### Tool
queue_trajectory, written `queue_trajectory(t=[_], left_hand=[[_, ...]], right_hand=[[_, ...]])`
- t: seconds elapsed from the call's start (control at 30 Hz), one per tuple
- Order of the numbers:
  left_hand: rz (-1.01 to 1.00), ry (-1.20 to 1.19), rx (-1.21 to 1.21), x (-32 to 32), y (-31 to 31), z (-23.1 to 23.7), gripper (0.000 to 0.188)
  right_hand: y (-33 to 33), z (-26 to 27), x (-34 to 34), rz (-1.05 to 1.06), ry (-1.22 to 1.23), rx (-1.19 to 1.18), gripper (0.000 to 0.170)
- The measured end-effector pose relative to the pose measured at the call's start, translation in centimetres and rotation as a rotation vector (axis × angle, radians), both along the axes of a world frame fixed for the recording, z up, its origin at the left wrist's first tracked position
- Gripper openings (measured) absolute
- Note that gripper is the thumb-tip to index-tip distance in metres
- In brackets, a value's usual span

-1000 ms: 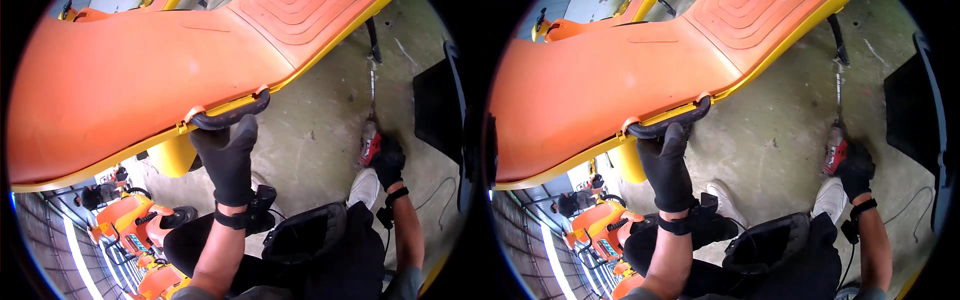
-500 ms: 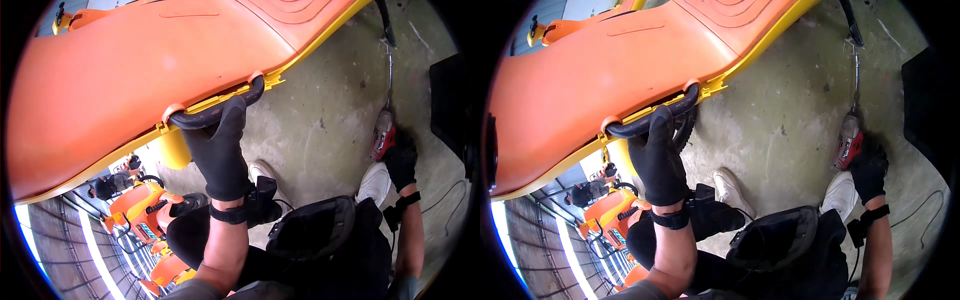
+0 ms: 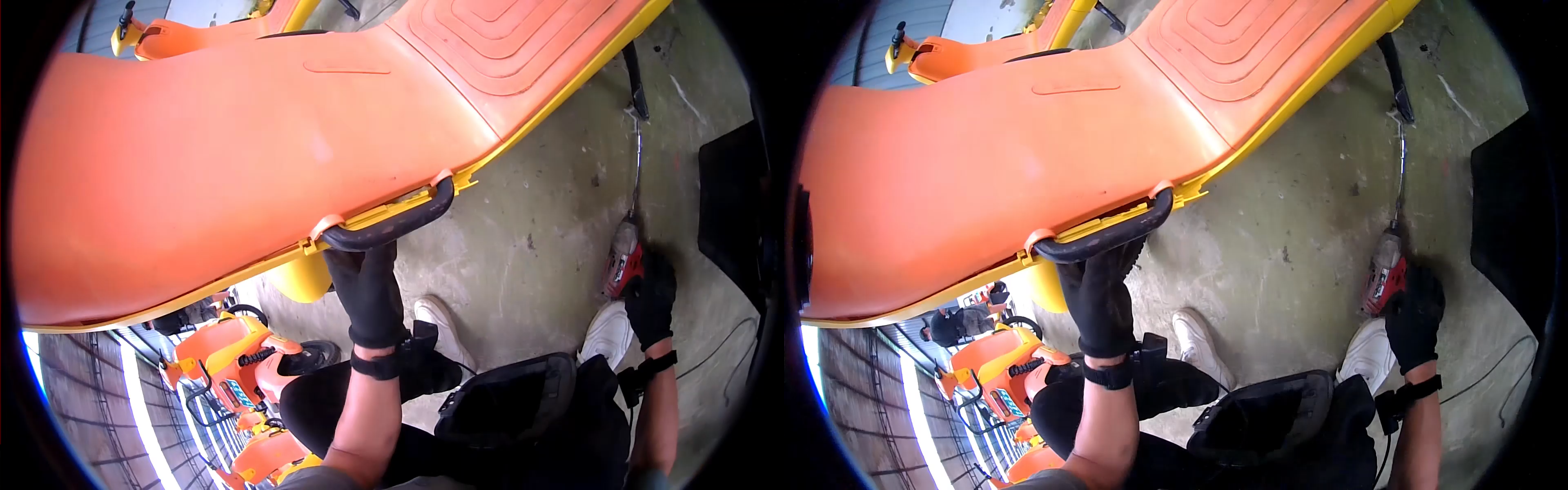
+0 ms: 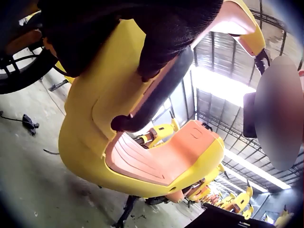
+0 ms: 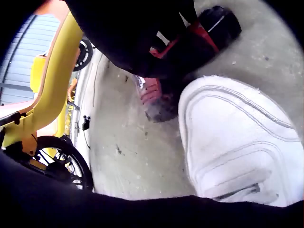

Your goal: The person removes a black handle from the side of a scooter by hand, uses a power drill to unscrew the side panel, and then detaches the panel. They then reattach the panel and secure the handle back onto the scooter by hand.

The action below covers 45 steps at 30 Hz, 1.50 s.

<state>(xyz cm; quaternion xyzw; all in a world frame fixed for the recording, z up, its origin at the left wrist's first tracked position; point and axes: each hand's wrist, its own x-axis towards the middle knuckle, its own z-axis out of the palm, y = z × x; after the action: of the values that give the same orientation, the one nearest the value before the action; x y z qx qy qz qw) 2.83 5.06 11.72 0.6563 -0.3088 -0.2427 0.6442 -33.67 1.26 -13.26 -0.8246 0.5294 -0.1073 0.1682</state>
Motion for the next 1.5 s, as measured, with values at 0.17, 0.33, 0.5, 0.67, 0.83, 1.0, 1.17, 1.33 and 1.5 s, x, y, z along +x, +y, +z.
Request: queue_trajectory(t=[0.17, 0.33, 0.5, 0.67, 0.83, 1.0, 1.17, 1.33, 1.5], left_hand=[[-0.112, 0.044, 0.003, 4.8, 3.0, -3.2, 0.042], [-0.224, 0.183, 0.016, 4.2, 2.5, -1.4, 0.046], [-0.294, 0.325, -0.042, 4.6, 1.9, -0.8, 0.037], [-0.434, 0.335, -0.046, 6.1, 1.7, -1.2, 0.038], [-0.549, 0.233, 0.042, 7.6, 1.9, -2.0, 0.050], [-0.536, 0.096, 0.110, 8.2, 1.4, -1.9, 0.053], [-0.653, 0.093, 0.059, 9.2, 1.0, -2.9, 0.071], [-0.613, 0.186, 0.254, 8.9, 1.2, -1.3, 0.066], [-0.626, 0.258, 0.189, 9.0, 1.1, -2.1, 0.071]], right_hand=[[-2.3, 4.7, 1.7, -0.031, -0.096, 0.002, 0.053], [-4.2, 11.4, 5.3, 0.013, -0.393, 0.087, 0.041], [-4.5, 18.3, 10.6, 0.161, -0.744, 0.378, 0.029], [-3.6, 22.2, 16.0, 0.473, -0.803, 0.236, 0.029], [-2.5, 22.4, 20.5, 0.399, -0.923, 0.049, 0.042], [-3.0, 21.5, 21.4, 0.417, -0.856, -0.035, 0.044], [-2.5, 20.1, 21.4, 0.373, -0.898, 0.015, 0.044], [-2.6, 19.4, 21.3, 0.449, -0.997, -0.039, 0.053], [-3.0, 19.6, 21.7, 0.408, -1.115, -0.093, 0.044]])
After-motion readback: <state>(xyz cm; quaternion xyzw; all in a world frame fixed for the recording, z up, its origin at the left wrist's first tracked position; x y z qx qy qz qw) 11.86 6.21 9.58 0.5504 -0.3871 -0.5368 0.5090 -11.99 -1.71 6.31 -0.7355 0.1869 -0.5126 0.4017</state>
